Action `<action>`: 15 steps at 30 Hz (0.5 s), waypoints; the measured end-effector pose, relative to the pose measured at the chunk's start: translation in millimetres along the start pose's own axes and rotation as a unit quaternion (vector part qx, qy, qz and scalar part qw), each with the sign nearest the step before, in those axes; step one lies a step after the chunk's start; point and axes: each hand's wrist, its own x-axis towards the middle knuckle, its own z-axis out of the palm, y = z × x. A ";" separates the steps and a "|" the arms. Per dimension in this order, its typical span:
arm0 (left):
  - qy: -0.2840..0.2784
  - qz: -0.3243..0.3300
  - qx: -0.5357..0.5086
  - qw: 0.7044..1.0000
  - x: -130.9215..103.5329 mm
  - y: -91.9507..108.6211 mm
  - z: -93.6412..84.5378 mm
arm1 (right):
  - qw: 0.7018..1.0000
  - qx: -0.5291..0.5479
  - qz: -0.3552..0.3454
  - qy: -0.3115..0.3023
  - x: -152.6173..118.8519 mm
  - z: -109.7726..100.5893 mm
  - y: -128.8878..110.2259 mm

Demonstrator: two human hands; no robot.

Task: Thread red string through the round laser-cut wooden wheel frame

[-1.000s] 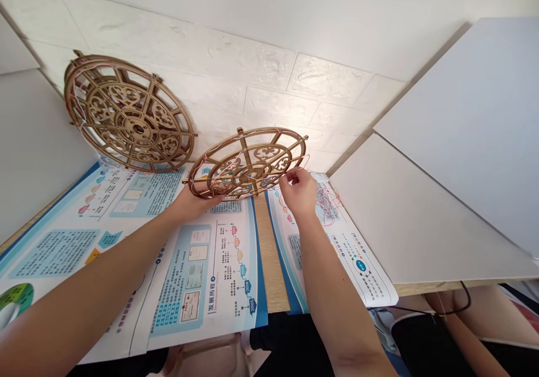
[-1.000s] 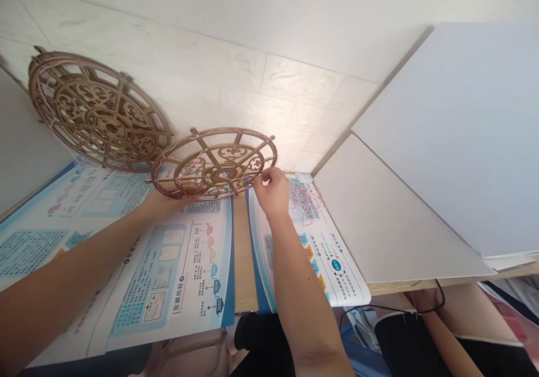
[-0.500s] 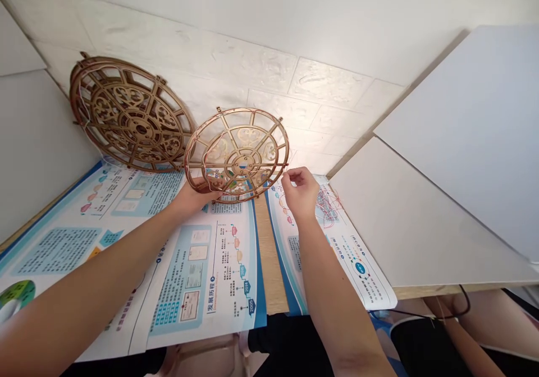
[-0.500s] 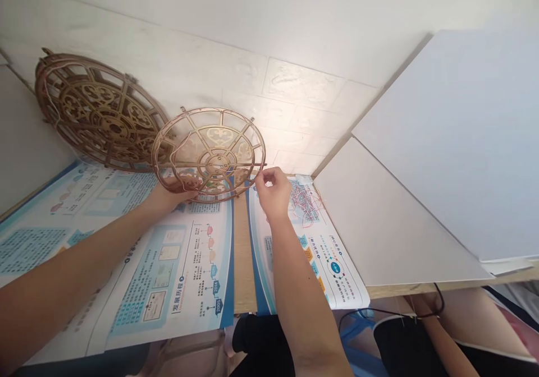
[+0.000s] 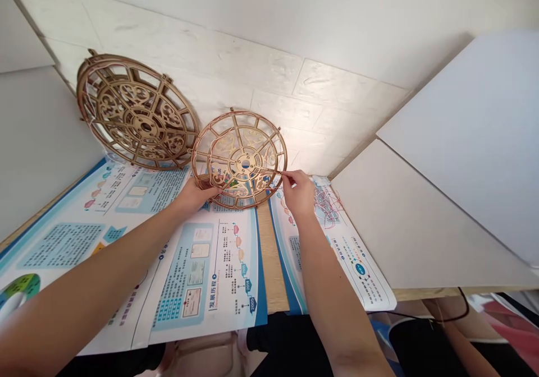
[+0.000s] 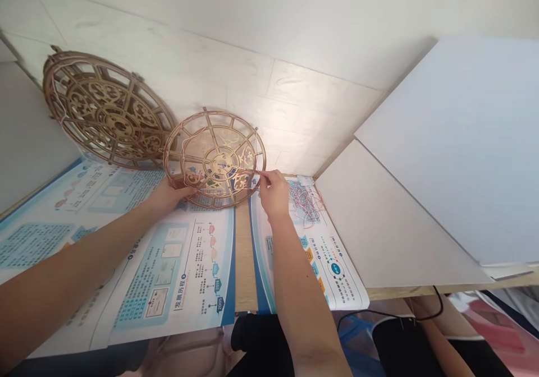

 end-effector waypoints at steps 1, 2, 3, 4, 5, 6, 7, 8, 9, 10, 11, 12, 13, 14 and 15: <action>0.006 0.005 0.018 1.000 -2.0 3.5 1.4 | 1.000 -0.007 -0.003 -0.005 -0.3 0.6 1.4; 0.010 0.011 0.032 0.999 -4.1 7.1 3.1 | 1.000 -0.013 -0.003 -0.008 -0.5 1.1 2.4; 0.010 0.017 0.042 0.999 -6.2 10.6 4.7 | 1.000 -0.018 -0.003 -0.008 -0.7 1.5 2.9; 0.010 0.024 0.050 0.998 -8.2 13.9 6.4 | 1.000 -0.021 -0.004 -0.007 -0.9 1.7 3.0; 0.011 0.032 0.057 0.998 -9.9 16.7 7.8 | 1.000 -0.023 -0.007 -0.006 -1.0 1.6 2.6; 0.012 0.041 0.068 0.997 -11.5 19.1 9.1 | 1.000 -0.024 -0.011 -0.004 -1.1 1.3 2.0; 0.014 0.048 0.082 0.995 -12.9 21.1 10.1 | 1.000 -0.025 -0.017 -0.001 -1.1 0.7 1.2; 0.016 0.057 0.096 0.994 -14.0 22.5 10.9 | 0.999 -0.027 -0.023 0.002 -1.0 0.0 0.4; 0.017 0.065 0.110 0.992 -15.0 23.3 11.6 | 0.999 -0.031 -0.030 0.004 -0.9 -0.7 -0.4; 0.016 0.072 0.122 0.990 -15.9 23.7 12.0 | 0.999 -0.035 -0.037 0.004 -0.7 -1.3 -1.0; 0.014 0.079 0.131 0.988 -16.6 23.5 12.4 | 0.998 -0.040 -0.042 0.005 -0.6 -1.9 -1.3; 0.011 0.085 0.138 0.987 -17.2 22.8 12.6 | 0.998 -0.045 -0.046 0.003 -0.3 -2.4 -1.3; 0.008 0.092 0.142 0.986 -17.9 21.9 12.8 | 0.998 -0.050 -0.047 0.000 -0.1 -2.7 -1.0; 0.005 0.099 0.146 0.984 -18.6 20.9 13.1 | 0.997 -0.055 -0.045 -0.003 0.1 -3.1 -0.6; 0.002 0.107 0.150 0.983 -19.4 20.0 13.3 | 0.997 -0.060 -0.042 -0.007 0.4 -3.4 -0.1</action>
